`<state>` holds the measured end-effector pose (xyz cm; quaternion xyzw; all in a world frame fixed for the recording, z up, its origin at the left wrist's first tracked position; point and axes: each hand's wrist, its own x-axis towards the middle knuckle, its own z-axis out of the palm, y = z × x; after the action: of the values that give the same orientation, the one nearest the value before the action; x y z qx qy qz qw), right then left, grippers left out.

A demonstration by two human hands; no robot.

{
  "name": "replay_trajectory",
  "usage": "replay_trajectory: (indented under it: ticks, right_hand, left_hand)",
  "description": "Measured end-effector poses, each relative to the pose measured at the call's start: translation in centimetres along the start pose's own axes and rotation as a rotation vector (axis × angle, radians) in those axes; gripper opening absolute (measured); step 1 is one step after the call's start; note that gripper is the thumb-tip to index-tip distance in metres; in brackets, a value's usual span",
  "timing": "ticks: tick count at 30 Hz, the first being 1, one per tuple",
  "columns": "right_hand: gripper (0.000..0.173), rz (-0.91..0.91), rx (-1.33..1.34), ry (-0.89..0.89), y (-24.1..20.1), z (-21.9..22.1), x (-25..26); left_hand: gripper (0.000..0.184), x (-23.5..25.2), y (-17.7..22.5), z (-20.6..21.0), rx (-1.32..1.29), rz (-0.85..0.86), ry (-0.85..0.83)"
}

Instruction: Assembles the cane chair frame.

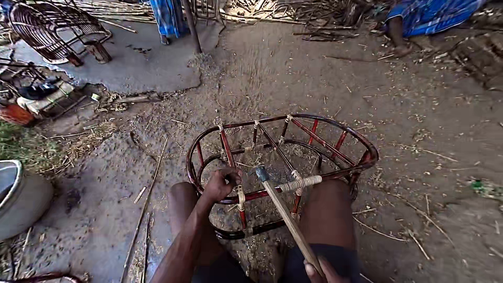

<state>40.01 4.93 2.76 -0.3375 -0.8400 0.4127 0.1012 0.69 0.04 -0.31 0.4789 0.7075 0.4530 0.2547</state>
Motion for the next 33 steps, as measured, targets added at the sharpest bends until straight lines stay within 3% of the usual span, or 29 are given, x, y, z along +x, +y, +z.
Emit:
replay_trajectory:
  ticks: [8,14,19,23,27,30,31,33]
  right_hand:
    - [0.041,-0.019,-0.076,0.039,-2.1,0.1,1.2]
    - [0.043,0.062,-0.132,-0.102,-2.5,-0.7,1.5]
    - [0.045,0.048,-0.124,-0.021,-3.5,-0.6,1.7]
    - [0.046,0.109,-0.136,-0.155,-3.7,-2.1,1.9]
    - [0.048,-0.033,-0.054,0.114,-3.9,-2.4,2.1]
    - [0.050,-0.088,-0.038,0.248,-4.1,-2.0,2.9]
    - [0.048,-0.051,-0.113,0.183,-4.0,-2.0,3.0]
    - [0.045,0.183,-0.247,-0.235,-3.9,-3.1,3.1]
  left_hand:
    - [0.038,0.0,-0.3,0.0,0.009,0.008,0.003]
    - [0.043,-0.1,-0.2,-0.2,0.011,-0.014,0.008]
    - [0.045,-0.3,-0.1,-0.3,0.012,-0.041,0.006]
    - [0.049,-0.4,-0.1,-0.2,0.000,-0.032,0.013]
    - [0.065,-0.3,-0.5,-0.6,-0.100,-0.031,0.054]
    - [0.043,0.2,-0.6,-0.5,-0.100,-0.248,0.220]
    - [0.040,0.6,-0.5,-0.5,-0.100,-0.350,0.230]
    - [0.041,1.1,-0.8,-0.4,-0.144,-0.496,0.208]
